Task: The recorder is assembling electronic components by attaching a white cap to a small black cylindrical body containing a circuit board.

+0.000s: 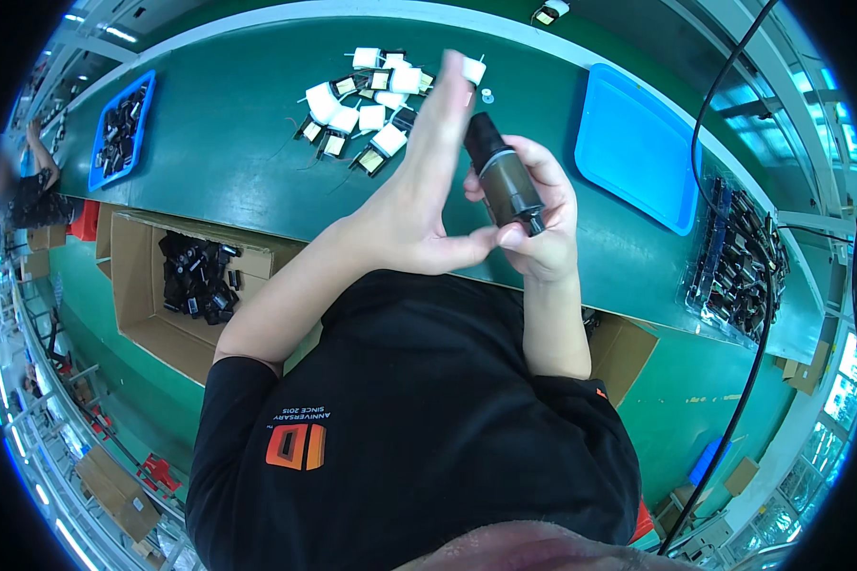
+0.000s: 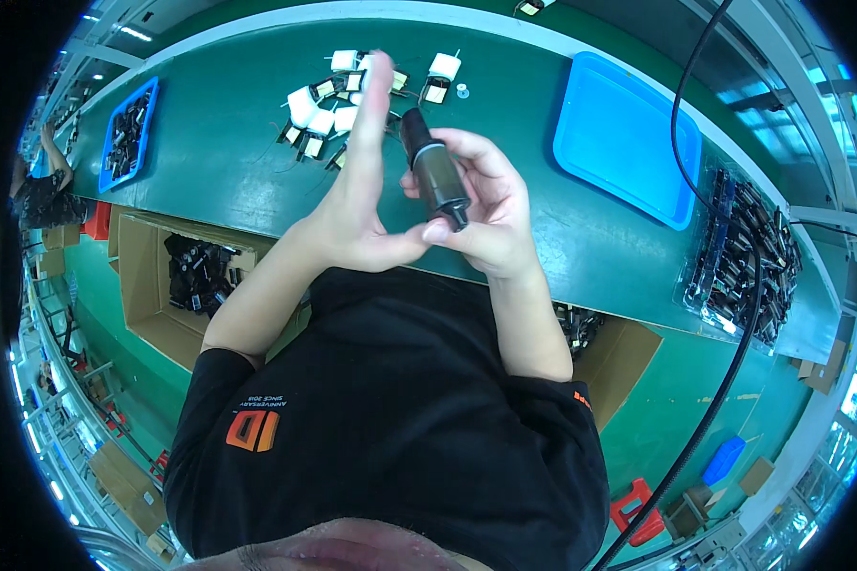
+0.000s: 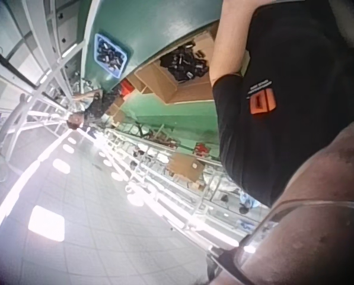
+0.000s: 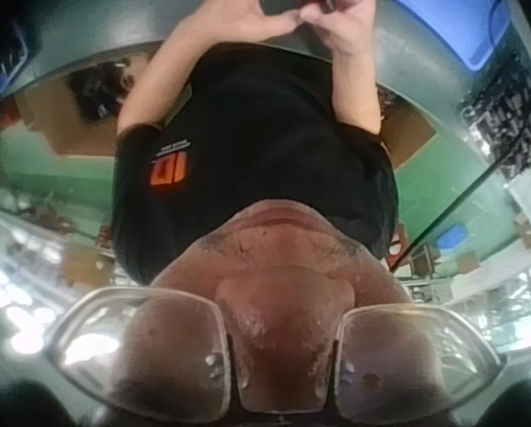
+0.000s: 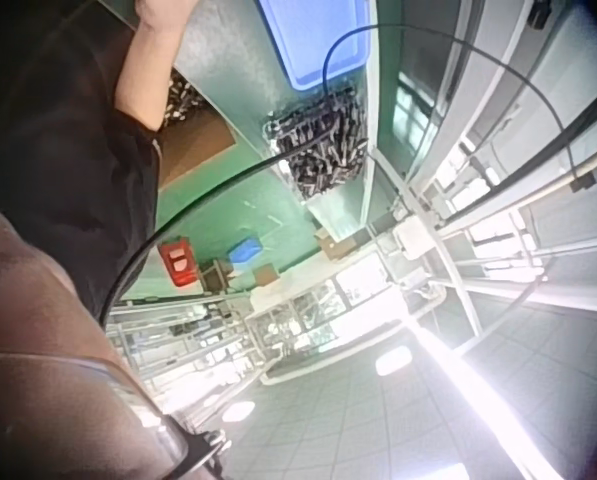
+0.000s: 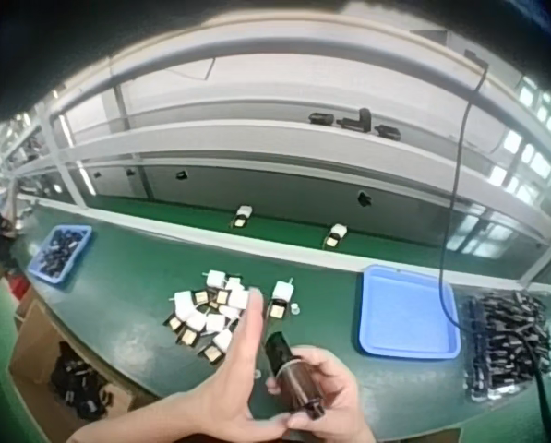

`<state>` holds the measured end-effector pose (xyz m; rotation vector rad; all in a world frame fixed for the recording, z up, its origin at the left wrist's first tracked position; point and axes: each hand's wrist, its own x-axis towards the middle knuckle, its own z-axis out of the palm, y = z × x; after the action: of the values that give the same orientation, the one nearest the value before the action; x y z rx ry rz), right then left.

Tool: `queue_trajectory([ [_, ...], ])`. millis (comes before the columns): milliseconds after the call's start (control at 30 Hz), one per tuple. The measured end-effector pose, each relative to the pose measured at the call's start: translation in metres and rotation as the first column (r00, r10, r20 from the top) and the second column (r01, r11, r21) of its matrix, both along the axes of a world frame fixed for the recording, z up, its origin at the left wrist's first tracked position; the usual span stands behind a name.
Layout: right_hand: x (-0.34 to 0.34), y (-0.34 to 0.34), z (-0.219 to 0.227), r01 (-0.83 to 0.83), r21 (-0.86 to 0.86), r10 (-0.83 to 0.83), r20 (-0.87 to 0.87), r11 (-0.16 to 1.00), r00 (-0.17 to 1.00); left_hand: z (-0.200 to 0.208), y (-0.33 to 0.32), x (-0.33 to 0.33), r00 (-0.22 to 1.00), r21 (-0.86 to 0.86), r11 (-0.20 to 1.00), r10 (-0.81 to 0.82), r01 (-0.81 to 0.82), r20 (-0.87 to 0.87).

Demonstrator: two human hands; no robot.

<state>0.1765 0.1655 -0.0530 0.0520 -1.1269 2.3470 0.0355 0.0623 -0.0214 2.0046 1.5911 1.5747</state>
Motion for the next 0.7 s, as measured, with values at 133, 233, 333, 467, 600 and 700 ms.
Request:
queue_trajectory([
  [133, -0.005, -0.009, -0.001, 0.05, -0.127, -0.053, -0.025, 0.991, 0.998, -0.001, 0.0, 0.008, 0.977, -0.198, 0.975, -0.054, 0.096, 0.207],
  [233, -0.005, -0.008, -0.008, 0.098, -0.121, -0.104, -0.047, 0.988, 0.993, 0.004, 0.001, 0.016, 0.954, -0.287, 0.953, -0.009, 0.099, 0.299],
  [333, -0.003, -0.011, -0.009, 0.2, -0.019, -0.2, -0.022, 0.98, 0.979, 0.003, 0.002, 0.02, 0.969, -0.319, 0.946, 0.033, 0.049, 0.246],
  [467, -0.004, -0.006, -0.016, 0.264, 0.044, -0.255, -0.148, 0.964, 0.956, 0.002, 0.006, 0.022, 0.975, -0.218, 0.973, -0.02, 0.07, 0.223],
  [600, 0.021, 0.002, -0.012, 0.218, 0.197, -0.223, 0.004, 0.956, 0.975, 0.003, 0.003, 0.013, 0.997, -0.349, 0.935, -0.053, 0.07, 0.058],
  [700, 0.093, 0.021, 0.012, -0.049, 0.674, -0.195, 0.282, 0.737, 0.939, 0.014, -0.038, -0.007, 1.0, -0.325, 0.946, 0.011, -0.009, 0.004],
])
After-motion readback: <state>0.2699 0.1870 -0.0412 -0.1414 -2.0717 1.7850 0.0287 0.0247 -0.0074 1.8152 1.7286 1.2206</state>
